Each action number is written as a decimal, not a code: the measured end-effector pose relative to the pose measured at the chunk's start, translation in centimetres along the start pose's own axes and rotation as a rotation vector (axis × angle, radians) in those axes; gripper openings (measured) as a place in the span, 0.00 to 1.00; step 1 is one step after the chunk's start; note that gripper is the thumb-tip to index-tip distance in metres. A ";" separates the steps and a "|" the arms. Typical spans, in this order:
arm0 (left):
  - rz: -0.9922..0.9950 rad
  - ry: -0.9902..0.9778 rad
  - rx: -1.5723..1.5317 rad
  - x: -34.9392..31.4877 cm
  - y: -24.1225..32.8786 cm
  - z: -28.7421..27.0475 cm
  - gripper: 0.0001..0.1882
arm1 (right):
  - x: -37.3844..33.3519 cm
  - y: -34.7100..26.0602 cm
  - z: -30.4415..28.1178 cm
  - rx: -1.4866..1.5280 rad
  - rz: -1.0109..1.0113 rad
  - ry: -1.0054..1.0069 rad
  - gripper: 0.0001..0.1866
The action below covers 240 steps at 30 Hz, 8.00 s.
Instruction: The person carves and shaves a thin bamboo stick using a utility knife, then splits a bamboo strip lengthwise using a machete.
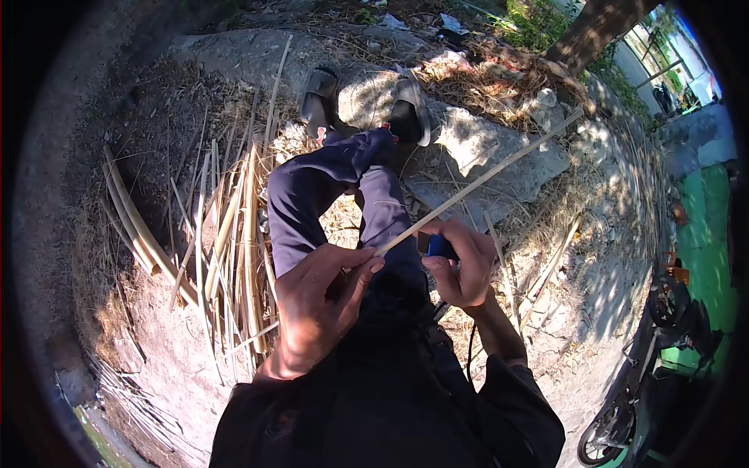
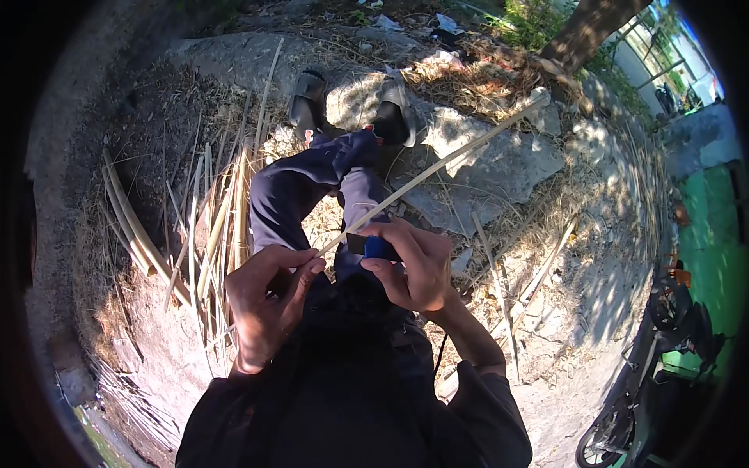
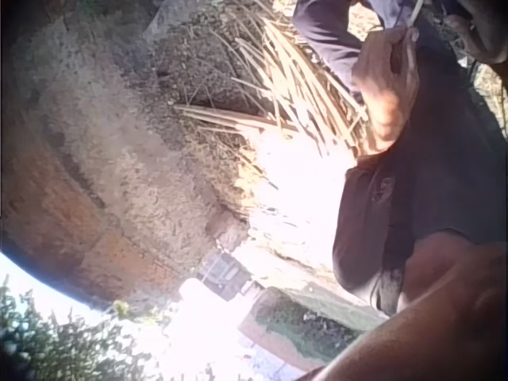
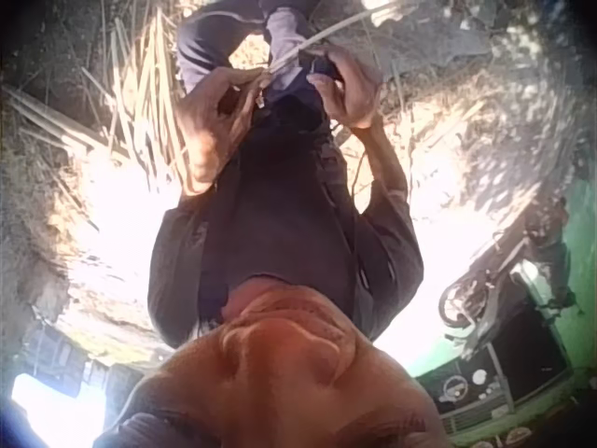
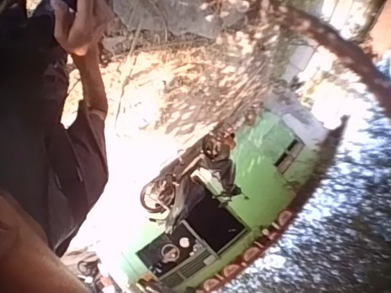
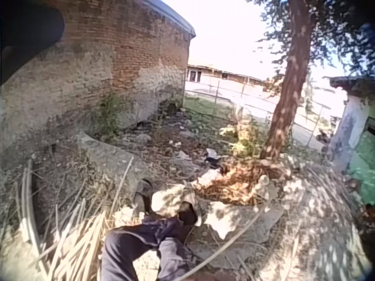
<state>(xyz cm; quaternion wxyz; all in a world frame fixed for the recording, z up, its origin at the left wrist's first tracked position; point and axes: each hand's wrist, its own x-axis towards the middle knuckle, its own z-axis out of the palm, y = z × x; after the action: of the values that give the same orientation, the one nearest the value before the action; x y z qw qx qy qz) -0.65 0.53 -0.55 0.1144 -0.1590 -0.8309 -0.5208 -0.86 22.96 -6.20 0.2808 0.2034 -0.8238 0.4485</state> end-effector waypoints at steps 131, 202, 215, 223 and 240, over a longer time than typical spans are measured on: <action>-0.068 -0.253 -0.129 0.7 0.8 -0.2 0.10 | 2.5 1.1 -3.6 0.959 0.627 0.465 0.04; -0.233 -0.134 -0.099 -2.8 -1.7 -1.9 0.03 | 0.7 9.7 -6.8 -0.054 0.566 0.548 0.17; -0.253 -0.264 0.075 -1.5 -4.0 -0.8 0.03 | -1.2 8.9 -4.0 0.723 0.796 0.376 0.26; -0.152 -0.257 0.158 -0.4 -3.9 -2.1 0.12 | 0.5 6.2 -3.1 0.787 0.737 0.414 0.10; 0.060 -0.203 0.057 0.8 -3.0 1.5 0.07 | 0.5 2.4 -2.1 0.735 0.662 0.305 0.15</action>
<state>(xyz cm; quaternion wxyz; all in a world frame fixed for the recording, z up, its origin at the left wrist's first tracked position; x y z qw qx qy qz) -2.60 0.80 -3.40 0.0495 -0.2324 -0.8475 -0.4746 -2.01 25.95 -6.44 0.1506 -0.0506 -0.5818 0.7977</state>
